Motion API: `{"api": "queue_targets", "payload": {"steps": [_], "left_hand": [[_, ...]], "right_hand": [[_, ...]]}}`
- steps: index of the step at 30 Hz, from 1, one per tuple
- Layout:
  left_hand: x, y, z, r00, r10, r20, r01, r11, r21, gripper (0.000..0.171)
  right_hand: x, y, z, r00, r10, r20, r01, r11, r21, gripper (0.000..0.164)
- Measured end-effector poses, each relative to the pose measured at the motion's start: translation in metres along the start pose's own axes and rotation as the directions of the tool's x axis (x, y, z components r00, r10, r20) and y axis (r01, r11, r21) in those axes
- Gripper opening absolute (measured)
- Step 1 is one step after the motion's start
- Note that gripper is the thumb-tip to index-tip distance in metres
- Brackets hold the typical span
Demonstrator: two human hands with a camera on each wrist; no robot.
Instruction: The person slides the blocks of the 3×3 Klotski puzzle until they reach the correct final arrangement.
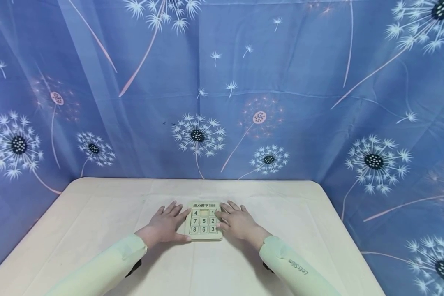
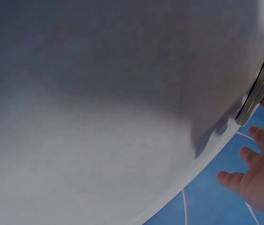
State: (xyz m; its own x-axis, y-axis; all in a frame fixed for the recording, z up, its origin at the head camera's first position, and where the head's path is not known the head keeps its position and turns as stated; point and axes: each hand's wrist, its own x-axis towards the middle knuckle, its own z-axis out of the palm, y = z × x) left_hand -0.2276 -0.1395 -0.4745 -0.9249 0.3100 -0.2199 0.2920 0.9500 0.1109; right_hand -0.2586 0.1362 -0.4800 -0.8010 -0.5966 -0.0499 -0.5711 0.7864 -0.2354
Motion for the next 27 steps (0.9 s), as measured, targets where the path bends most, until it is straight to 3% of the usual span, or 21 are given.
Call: {"api": "queue_targets", "payload": {"steps": [27], "left_hand": [[0.0002, 0.0022, -0.0009, 1.0, -0.003, 0.001, 0.003, 1.0, 0.019, 0.099]], "right_hand": [[0.0066, -0.0079, 0.0037, 1.0, 0.009, 0.015, -0.009, 1.0, 0.016, 0.048]]}}
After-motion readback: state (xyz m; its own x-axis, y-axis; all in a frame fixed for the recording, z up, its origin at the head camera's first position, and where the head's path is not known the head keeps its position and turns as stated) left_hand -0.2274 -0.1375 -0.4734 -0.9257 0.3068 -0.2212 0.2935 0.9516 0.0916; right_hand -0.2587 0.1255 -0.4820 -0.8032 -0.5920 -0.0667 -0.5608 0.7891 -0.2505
